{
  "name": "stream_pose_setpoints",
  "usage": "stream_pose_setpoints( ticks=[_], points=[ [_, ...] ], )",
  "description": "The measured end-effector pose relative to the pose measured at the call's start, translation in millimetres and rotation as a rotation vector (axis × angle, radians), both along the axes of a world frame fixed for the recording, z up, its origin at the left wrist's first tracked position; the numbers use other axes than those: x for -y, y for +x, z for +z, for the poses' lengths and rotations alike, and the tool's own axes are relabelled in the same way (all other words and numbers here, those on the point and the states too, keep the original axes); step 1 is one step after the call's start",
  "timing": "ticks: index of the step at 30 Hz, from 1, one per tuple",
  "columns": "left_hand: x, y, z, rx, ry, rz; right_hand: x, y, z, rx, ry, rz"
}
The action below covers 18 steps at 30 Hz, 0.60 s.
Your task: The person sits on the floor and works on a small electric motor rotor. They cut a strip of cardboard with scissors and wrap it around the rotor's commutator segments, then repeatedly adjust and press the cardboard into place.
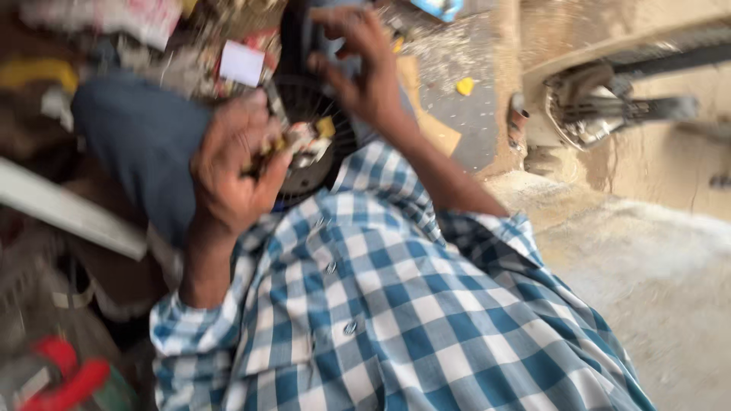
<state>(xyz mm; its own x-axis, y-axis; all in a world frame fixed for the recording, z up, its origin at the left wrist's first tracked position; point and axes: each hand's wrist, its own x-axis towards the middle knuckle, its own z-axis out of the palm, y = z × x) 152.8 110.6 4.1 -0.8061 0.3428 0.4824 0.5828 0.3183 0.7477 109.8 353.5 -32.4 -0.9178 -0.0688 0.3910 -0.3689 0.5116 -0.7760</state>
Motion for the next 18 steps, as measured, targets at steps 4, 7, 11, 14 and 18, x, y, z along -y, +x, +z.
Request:
stream_pose_setpoints(
  ticks=[4,7,11,14,18],
  points=[
    [-5,6,-14,-0.081,-0.107,-0.018,-3,50,14,-0.281,-0.353,0.093],
    [-4,12,-27,-0.057,-0.082,-0.037,5,81,8,-0.216,-0.116,0.07],
    [-3,16,-32,-0.068,-0.085,-0.03,18,97,-14,-0.182,-0.13,-0.009],
    [-5,19,-35,-0.048,-0.103,-0.022,20,99,-25,-0.183,-0.17,0.017],
    [-7,26,-50,-0.202,-0.172,0.025,20,101,-27,-0.15,-0.163,0.009]
  ],
)
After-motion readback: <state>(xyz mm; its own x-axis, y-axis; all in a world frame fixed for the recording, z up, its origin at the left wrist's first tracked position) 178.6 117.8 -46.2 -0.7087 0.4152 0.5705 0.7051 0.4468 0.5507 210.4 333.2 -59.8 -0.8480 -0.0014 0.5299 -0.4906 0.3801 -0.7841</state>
